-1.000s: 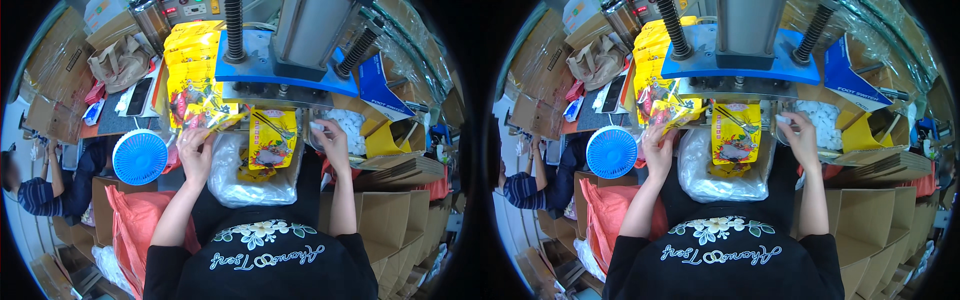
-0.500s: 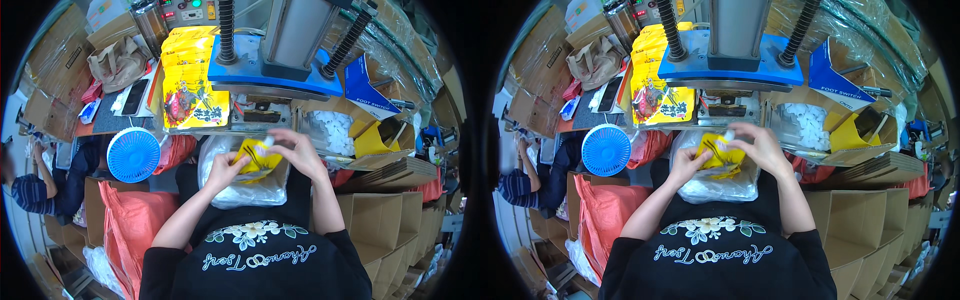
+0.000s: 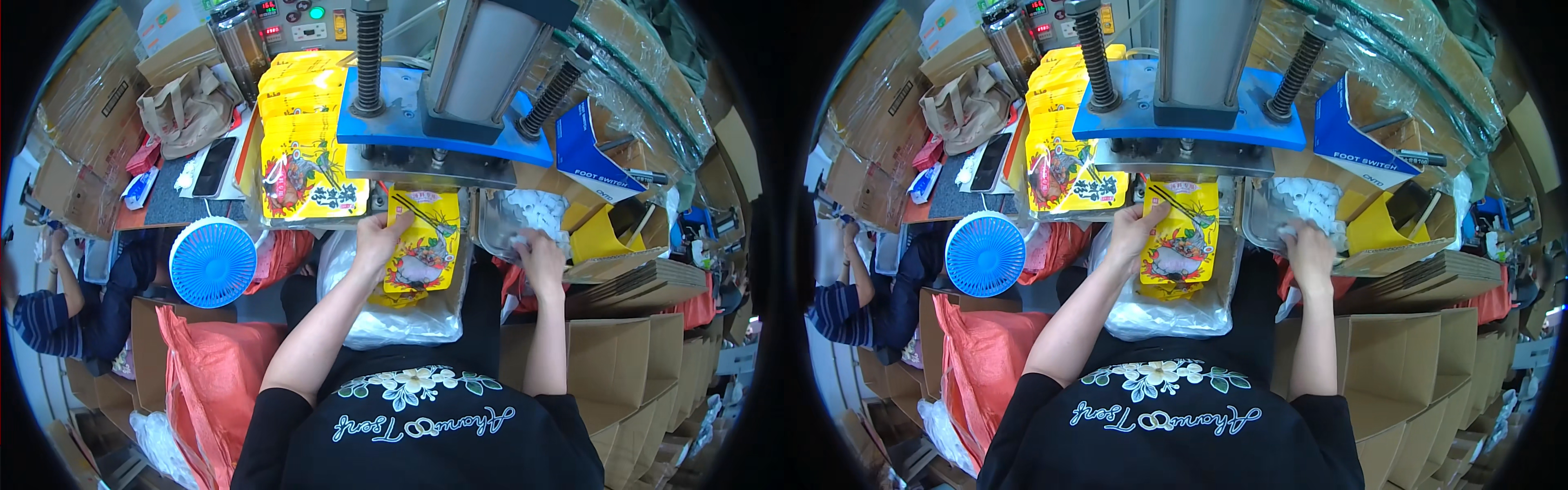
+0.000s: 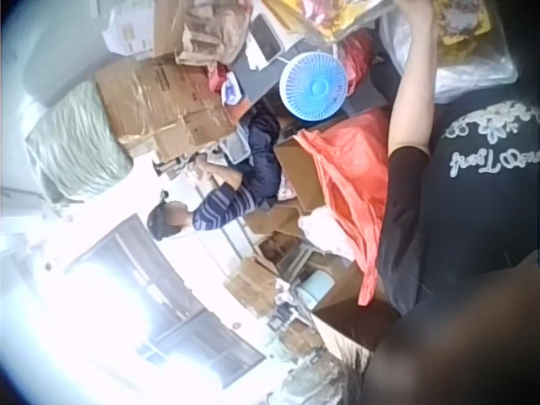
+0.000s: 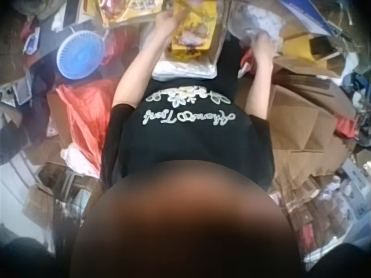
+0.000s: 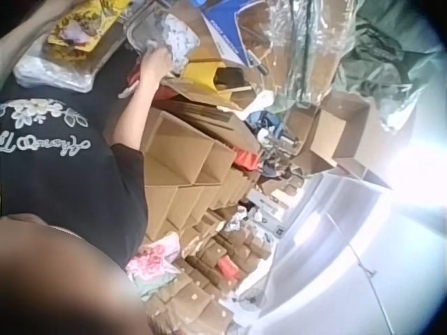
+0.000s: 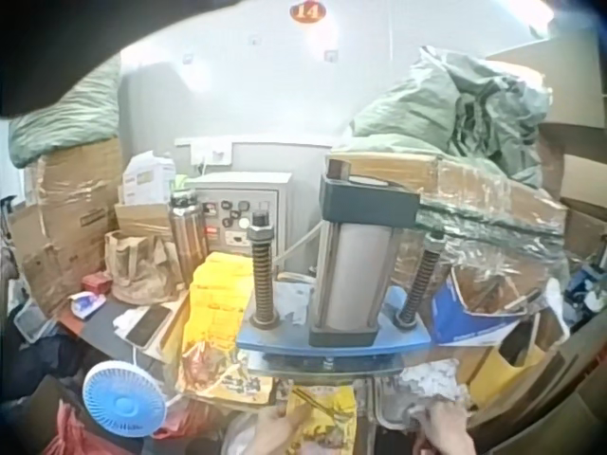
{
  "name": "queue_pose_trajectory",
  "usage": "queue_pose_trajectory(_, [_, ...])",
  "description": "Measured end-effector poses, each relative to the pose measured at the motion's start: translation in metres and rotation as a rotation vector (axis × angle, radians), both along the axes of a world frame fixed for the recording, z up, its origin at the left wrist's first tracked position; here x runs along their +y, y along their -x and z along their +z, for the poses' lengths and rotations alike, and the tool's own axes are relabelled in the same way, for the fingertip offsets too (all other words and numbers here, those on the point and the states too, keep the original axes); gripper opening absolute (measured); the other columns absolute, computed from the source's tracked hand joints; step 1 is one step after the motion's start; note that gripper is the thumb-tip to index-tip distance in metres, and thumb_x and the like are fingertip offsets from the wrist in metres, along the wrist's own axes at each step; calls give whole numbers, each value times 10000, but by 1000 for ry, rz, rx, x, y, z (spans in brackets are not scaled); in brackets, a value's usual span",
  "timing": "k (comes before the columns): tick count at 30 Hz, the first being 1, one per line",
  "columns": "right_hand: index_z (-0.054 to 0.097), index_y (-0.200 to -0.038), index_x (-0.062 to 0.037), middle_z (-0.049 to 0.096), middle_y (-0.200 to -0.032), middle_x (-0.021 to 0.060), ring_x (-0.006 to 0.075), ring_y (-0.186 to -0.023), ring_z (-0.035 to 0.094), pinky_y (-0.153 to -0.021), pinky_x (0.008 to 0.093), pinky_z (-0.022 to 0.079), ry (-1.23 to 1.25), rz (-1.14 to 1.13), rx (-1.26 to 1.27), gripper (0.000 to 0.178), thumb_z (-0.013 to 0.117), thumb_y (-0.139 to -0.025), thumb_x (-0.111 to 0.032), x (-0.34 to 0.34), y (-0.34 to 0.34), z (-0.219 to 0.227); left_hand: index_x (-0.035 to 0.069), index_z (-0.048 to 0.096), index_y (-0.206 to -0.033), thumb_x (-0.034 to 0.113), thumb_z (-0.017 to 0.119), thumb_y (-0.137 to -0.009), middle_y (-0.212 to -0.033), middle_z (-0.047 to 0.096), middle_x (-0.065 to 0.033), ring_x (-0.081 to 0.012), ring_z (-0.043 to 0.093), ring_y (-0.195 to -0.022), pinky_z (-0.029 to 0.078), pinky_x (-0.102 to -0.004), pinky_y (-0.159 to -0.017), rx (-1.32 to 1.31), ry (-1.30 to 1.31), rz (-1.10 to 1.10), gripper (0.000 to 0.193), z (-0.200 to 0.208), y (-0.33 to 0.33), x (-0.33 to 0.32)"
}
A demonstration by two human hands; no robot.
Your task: Packing yellow-packaged products into plastic bags and using a heat sealer to seal them.
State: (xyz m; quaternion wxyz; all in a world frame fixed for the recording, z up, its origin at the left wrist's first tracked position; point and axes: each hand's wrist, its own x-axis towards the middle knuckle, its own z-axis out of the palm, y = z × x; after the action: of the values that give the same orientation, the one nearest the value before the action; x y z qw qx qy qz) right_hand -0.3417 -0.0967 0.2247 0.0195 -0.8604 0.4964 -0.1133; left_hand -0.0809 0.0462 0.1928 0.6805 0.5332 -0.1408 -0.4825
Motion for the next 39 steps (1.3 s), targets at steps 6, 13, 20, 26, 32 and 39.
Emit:
queue_pose_trajectory(6, [682,-1033,-77,632,-941,162,362,-894,621,-769,435,490,-103,179,-271,227,655,-848,-206,-5,-33,-3,13,562,-1254,232,747,-807,-1308,550,-158,-302,520,-1219,379,-395,-1042,-1560,-167,407,531,33,-38,37])
queue_pose_trajectory(13, [653,-1089,-35,563,-884,93,204,-789,578,-716,317,475,-252,180,-563,244,628,-847,-31,-2,-28,6,78,719,-908,91,717,-779,-1000,704,-47,-257,598,-1071,275,-485,-1078,-1520,-170,443,129,-4,-65,87])
queue_pose_trajectory(20, [670,-1014,-21,612,-889,24,106,-794,572,-742,253,475,-521,362,-844,205,707,-816,-63,51,-70,45,-25,696,-910,11,708,-822,-839,672,-26,-58,584,-754,461,-216,-673,-840,17,131,96,20,-13,91])
queue_pose_trajectory(26, [688,-972,-12,660,-910,52,130,-839,607,-741,263,480,-497,628,-596,201,733,-794,-96,78,-92,55,-31,704,-936,61,696,-839,-883,677,-84,-97,620,-781,489,-239,-685,-775,30,-140,134,-6,14,91])
queue_pose_trajectory(32, [645,-1133,-19,680,-955,61,163,-897,630,-801,295,495,-677,445,-778,352,729,-805,-114,55,-87,35,-44,698,-964,202,669,-895,-812,698,-57,-69,606,-720,479,-237,-648,-672,-91,-246,256,-3,15,67])
queue_pose_trajectory(39, [677,-1075,-72,683,-983,188,335,-911,660,-806,417,509,-48,-133,-200,326,679,-849,-307,-1,-5,48,-80,668,-936,149,683,-881,-850,701,-115,-128,661,-685,513,-246,-612,-67,-8,-11,236,13,13,11])
